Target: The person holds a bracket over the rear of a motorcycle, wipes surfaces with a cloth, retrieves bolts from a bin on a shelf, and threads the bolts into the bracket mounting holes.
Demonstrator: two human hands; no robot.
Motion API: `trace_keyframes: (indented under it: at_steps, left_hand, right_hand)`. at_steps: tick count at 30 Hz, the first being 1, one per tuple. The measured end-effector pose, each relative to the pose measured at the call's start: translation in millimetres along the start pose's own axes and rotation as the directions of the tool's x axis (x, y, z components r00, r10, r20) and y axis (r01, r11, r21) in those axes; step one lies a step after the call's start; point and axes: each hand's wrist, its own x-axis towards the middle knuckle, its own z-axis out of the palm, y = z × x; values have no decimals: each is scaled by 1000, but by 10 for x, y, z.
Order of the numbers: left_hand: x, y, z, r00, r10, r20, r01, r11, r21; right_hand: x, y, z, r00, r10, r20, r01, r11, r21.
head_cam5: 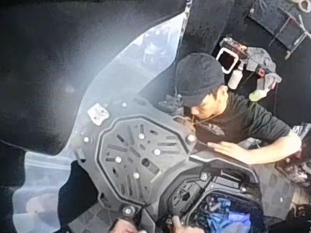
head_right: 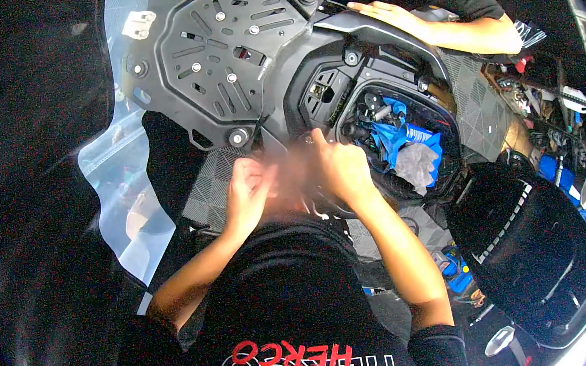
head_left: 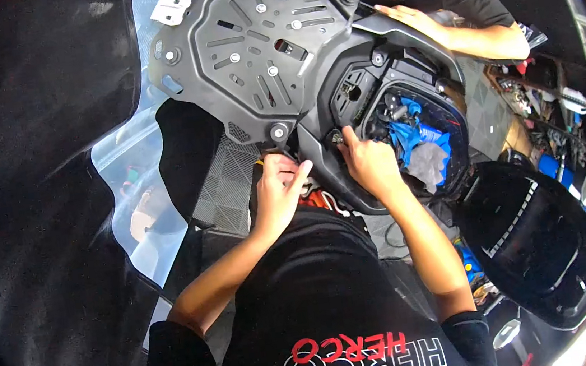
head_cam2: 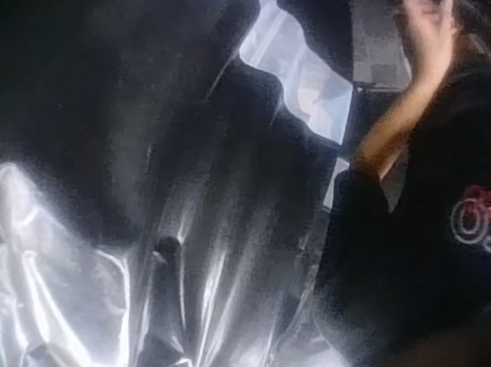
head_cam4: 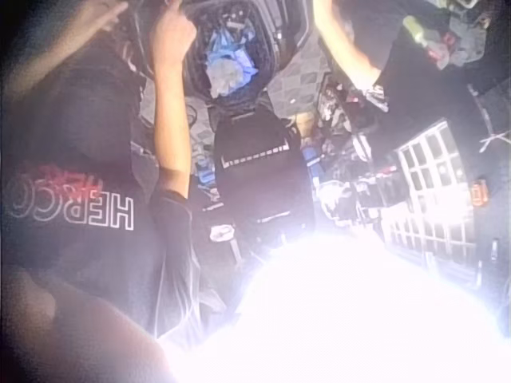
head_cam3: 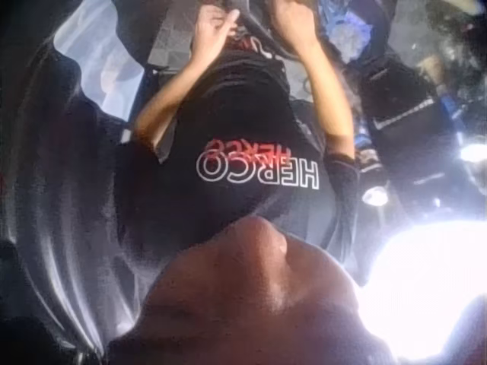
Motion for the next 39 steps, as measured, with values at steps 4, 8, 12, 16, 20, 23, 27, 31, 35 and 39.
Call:
trace_keyframes:
  at_steps: [4, 8, 12, 16, 20, 23, 27, 31, 35, 39]
  left_hand:
    - [103, 33, -62, 985, -165, -50, 146, 952, -270]
    - [113, -24, -85, 992, -122, -43, 111, 972, -206]
    - [138, -47, -109, 982, -189, -10, 188, 980, -58]
    - [175, -208, -188, 999, 36, -40, -30, 989, 146]
    - [219, -81, -239, 999, 30, -13, -29, 998, 51]
    - [219, -40, -225, 993, 119, -27, -110, 968, 225]
    - [219, -45, -252, 994, 111, -14, -100, 939, 330]
    - [236, -6, -261, 988, 154, 14, -145, 894, 423]
    - [255, -178, -308, 988, 151, 15, -146, 916, 375]
    - [245, -181, -304, 995, 96, 24, -99, 943, 319]
  right_hand:
    - [26, -78, -35, 999, -16, -28, 15, 999, -32]
    - [24, -89, 14, 1000, 17, -3, -17, 998, -57]
    - [-1, -38, 56, 999, 22, 26, -20, 997, -76]
    - [41, -125, -20, 998, 52, 48, -47, 994, -97]
    - [40, -58, 93, 999, -44, -16, 42, 994, -103]
    - [56, -12, 65, 998, -53, 38, 59, 984, -168]
    - [158, -138, -188, 985, -114, -128, 110, 993, -39]
    - [214, -270, -494, 998, -54, -26, 52, 996, -73]
    - [138, 85, -411, 969, 235, -75, -220, 962, 164]
    - [149, 1234, -525, 734, 594, -329, -515, 803, 301]
